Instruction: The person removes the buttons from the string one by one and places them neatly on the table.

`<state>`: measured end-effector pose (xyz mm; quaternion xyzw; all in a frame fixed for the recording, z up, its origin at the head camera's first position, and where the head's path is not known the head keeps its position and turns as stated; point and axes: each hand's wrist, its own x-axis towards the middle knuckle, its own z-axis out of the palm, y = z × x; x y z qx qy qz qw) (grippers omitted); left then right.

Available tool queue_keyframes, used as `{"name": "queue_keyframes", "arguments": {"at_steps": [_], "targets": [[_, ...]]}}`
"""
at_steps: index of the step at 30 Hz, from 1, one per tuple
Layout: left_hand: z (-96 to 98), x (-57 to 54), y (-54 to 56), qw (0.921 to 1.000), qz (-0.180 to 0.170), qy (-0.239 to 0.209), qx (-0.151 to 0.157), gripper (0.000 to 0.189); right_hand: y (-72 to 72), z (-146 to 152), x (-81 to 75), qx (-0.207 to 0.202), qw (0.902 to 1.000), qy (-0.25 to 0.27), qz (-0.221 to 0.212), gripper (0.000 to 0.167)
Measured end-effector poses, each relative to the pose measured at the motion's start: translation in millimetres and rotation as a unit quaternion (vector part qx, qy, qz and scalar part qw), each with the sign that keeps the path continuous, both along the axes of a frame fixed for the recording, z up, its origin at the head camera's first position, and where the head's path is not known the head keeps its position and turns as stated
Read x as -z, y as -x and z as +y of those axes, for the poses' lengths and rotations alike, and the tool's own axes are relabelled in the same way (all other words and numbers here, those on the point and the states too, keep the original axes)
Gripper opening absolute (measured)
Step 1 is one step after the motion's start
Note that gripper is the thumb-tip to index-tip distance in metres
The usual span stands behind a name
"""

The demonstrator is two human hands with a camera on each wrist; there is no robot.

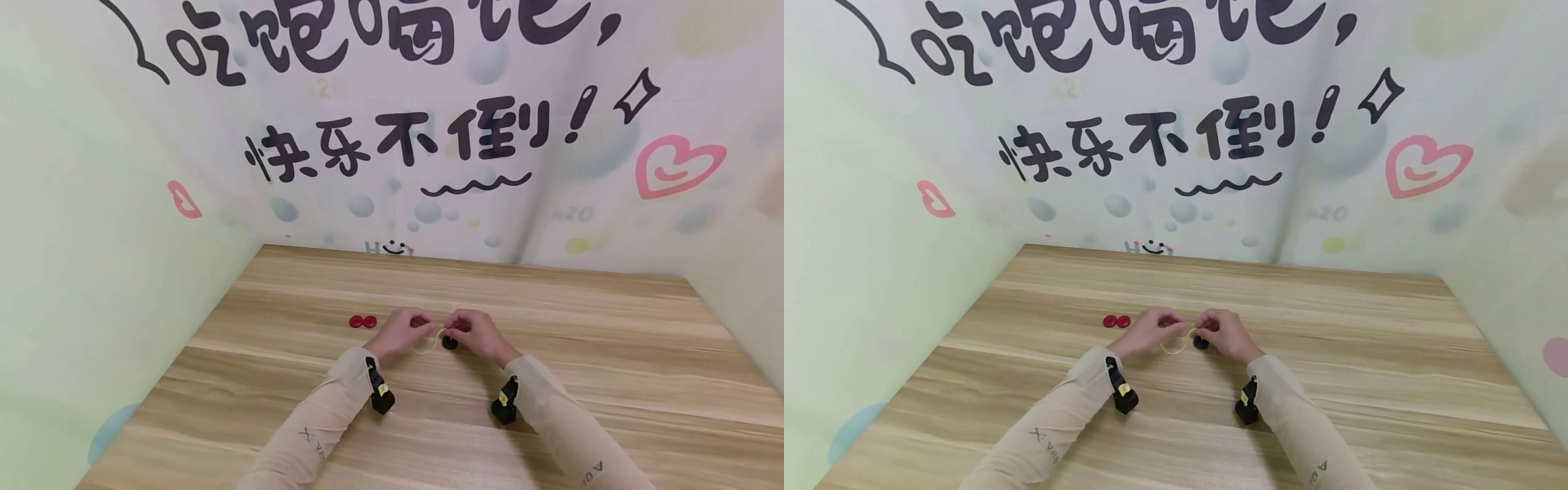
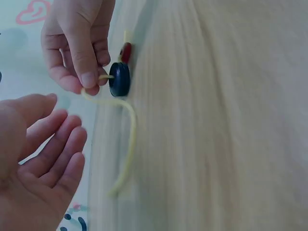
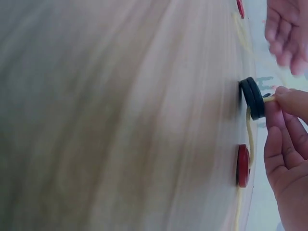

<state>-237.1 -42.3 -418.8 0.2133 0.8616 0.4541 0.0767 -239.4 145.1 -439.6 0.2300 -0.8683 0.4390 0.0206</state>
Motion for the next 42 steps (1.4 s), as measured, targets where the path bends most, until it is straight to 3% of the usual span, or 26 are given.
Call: {"name": "queue_keyframes", "arguments": {"at_steps": [4, 9, 18, 26, 31, 42], "targets": [[5.8, -2.1, 1.7, 0.9999, 0.006, -0.009, -0.002, 0.023, 0.0, -1, -2.0, 0.000, 0.9999, 0.001, 0.014, 0.006], [12.0, 4.0, 1.1, 0.9999, 0.011, -0.001, -0.005, 0.018, -0.4, -4, -4.3, 0.006, 0.9999, 0.006, 0.013, 0.005], [12.9, 8.9, -2.1, 0.9976, 0.064, 0.004, -0.025, 0.011, -0.9, -5, -4.1, 0.015, 0.9999, 0.002, 0.006, 0.006], [13.9, 14.2, -1.5, 0.9973, 0.062, 0.006, -0.039, 0.012, 1.0, -1, -1.5, -0.024, 0.9975, -0.036, -0.056, 0.020], [14.6, 13.7, -2.4, 0.9973, 0.061, 0.006, -0.041, 0.012, 4.0, 0, 1.5, -0.060, 0.9951, -0.068, -0.040, 0.023], [15.7, 14.3, -1.9, 0.9980, 0.049, 0.002, -0.040, 0.012, 5.5, -1, 0.7, -0.064, 0.9921, -0.096, -0.049, 0.024]]}}
